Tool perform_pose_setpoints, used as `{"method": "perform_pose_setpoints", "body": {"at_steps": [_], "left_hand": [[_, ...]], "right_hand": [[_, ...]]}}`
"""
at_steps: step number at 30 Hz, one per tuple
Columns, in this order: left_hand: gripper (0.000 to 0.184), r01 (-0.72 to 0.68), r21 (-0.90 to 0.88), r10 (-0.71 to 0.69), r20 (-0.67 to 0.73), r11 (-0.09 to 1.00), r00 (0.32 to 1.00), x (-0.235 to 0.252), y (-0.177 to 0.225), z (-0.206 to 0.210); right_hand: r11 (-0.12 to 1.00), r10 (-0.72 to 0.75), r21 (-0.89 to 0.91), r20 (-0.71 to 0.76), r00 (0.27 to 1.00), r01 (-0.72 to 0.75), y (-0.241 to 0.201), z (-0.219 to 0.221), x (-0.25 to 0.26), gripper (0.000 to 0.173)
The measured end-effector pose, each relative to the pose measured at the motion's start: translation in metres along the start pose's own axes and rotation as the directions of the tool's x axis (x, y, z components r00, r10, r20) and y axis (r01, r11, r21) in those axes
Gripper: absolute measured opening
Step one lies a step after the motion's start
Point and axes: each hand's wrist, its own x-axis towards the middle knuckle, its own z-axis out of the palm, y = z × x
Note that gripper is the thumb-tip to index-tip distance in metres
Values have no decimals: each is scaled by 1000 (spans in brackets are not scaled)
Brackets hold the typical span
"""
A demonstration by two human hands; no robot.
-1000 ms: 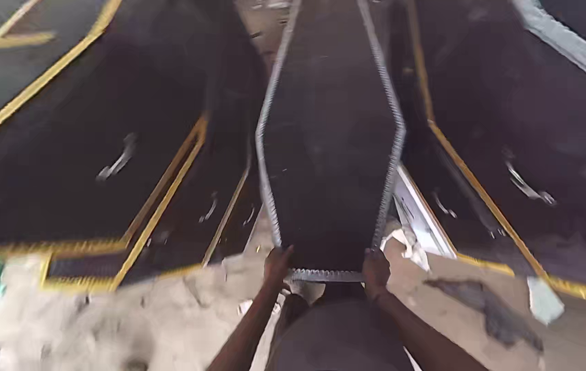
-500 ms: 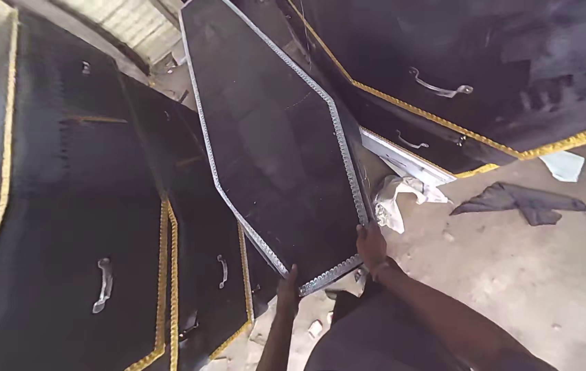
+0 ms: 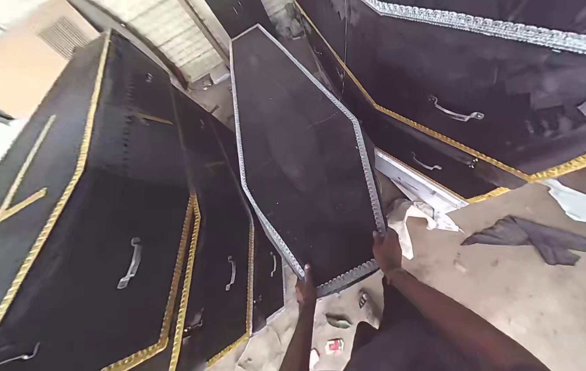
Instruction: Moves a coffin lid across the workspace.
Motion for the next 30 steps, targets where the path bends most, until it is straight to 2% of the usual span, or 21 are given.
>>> {"method": "perform_pose_setpoints", "body": {"at_steps": [3,5,8,11,13,15,17,19,22,25,28,30], "left_hand": [[73,-16,11,16,11,1000,1000,1,-2,2],[74,-21,-17,20,-37,1000,999,1,-6,6],[81,-2,-199,-34,-174,980,984,-9,-6,13],[84,57,-434,-219,-335,899,917,-41,3,34],[93,132,-588,-397,-347,798,850,-67,15,61],[96,215,-702,-533,-271,679,802,-107,33,82],[89,279,-783,-588,-134,556,797,-139,71,110],[74,290,-855,-542,13,430,840,-160,105,134],[48,250,-936,-487,103,249,867,-164,127,157],[38,226,-958,-541,99,175,835,-154,126,166],[40,232,-951,-586,70,206,807,-152,124,171],[40,224,-957,-586,76,184,807,-156,128,171]], "right_hand": [[997,20,67,76,997,-25,2,-12,7,60],[990,18,138,125,992,-35,5,-25,20,62],[978,-66,207,171,983,30,7,-44,64,56],[934,-150,355,258,954,51,-3,-57,126,51],[910,-147,415,355,923,-15,-24,-64,174,52],[889,-117,443,463,879,-115,-46,-65,206,55],[874,-99,463,470,877,-149,-69,-63,245,53],[872,-66,457,460,886,-172,-87,-62,269,48],[856,-62,478,473,879,-197,-105,-64,283,43],[814,-99,546,468,878,-199,-108,-62,294,43],[746,-121,629,452,884,-219,-109,-70,299,45],[683,-161,699,431,888,-215,-105,-76,297,40]]}}
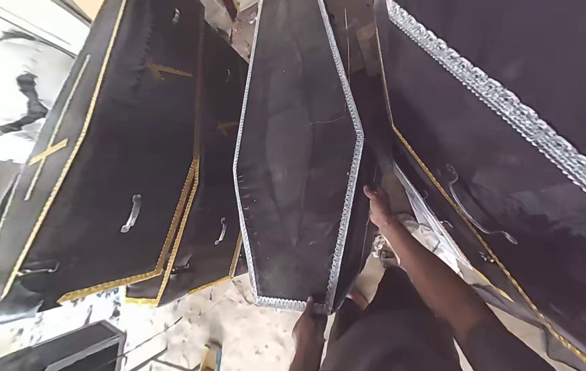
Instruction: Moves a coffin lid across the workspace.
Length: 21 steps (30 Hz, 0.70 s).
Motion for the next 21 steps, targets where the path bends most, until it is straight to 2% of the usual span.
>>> {"method": "perform_pose_setpoints", "body": {"at_steps": [3,6,9,11,13,18,21], "left_hand": [[44,64,-133,-55,73,989,996,2,-1,2],[52,143,-174,-127,100,974,987,-2,3,14],[56,148,-204,-136,72,968,988,-3,3,11],[59,127,-218,-118,52,968,992,-7,6,17],[60,111,-192,-107,28,975,994,-11,7,20],[61,93,-163,-90,26,982,996,-10,4,18],[63,103,-141,-103,2,985,995,-11,5,17]], "right_hand": [[998,-55,8,9,998,55,2,-4,0,37],[999,42,8,-4,999,-42,3,-3,12,42],[995,98,-22,45,994,-98,5,6,25,48],[993,42,-110,92,995,-32,-10,12,39,61],[990,-6,-141,81,997,18,-28,16,54,61],[996,-61,-65,18,998,62,-48,22,96,32],[990,-124,-73,-14,992,123,-54,17,91,30]]}}
